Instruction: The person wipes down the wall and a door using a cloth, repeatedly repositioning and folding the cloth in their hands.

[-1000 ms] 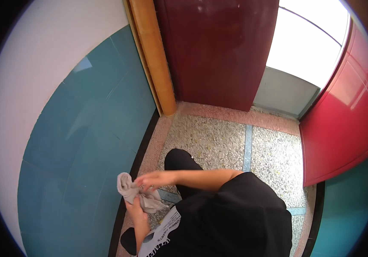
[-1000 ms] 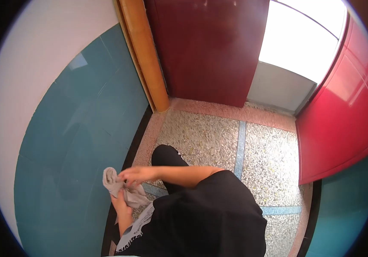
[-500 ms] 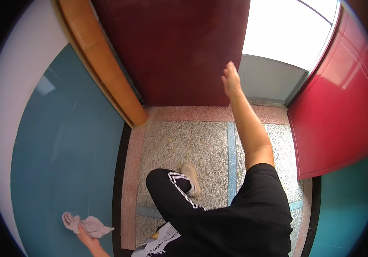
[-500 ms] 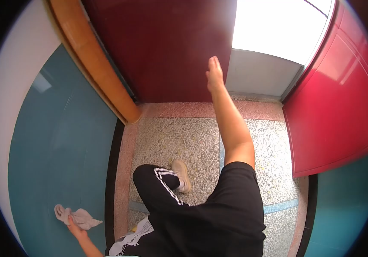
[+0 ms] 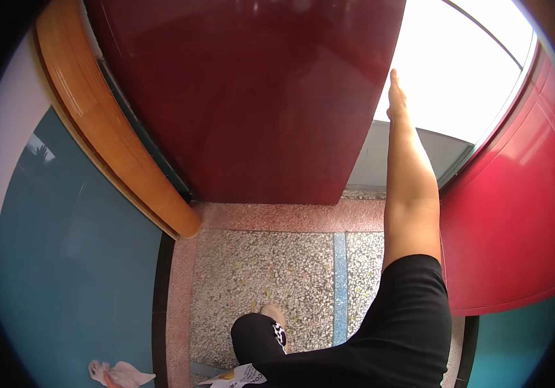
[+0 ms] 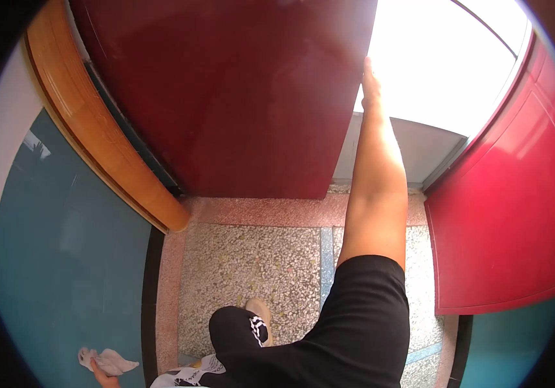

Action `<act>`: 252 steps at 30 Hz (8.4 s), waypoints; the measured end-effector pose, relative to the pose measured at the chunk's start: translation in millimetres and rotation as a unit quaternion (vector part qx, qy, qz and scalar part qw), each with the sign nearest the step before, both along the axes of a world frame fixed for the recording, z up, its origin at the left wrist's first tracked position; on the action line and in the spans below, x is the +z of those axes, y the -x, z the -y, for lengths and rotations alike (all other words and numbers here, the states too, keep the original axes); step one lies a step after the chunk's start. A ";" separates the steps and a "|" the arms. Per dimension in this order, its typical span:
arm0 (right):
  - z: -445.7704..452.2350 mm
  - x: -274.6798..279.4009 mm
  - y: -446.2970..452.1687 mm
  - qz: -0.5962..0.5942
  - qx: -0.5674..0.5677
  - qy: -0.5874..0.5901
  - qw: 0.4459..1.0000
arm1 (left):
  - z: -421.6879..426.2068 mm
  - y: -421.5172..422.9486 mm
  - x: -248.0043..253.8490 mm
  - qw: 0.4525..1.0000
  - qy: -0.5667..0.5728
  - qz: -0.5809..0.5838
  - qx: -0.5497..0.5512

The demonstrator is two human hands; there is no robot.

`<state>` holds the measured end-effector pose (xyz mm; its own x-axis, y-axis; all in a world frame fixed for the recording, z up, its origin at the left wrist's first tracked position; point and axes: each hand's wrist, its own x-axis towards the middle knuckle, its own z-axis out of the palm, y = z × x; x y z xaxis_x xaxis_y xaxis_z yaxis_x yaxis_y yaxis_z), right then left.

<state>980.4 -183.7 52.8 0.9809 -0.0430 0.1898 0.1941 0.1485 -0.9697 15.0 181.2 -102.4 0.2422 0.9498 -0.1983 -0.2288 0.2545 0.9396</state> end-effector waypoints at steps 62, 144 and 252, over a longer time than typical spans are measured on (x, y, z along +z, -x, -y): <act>-240.8 -31.5 648.1 0.410 0.116 0.102 0.899 | 160.7 122.0 8.6 0.955 -0.011 0.124 0.269; -280.3 -253.9 851.7 0.315 0.826 0.242 0.401 | 41.5 122.8 63.6 0.533 -0.522 -0.642 0.173; -49.9 -296.8 576.7 -0.421 0.518 0.194 0.719 | 117.9 168.9 -99.5 0.988 0.073 0.093 0.104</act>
<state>403.7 -133.8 -244.0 0.2227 0.6894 -0.6892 -0.5056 -0.5228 -0.6864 -153.9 63.3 -201.9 0.0903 0.9471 -0.3081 -0.4550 0.3144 0.8331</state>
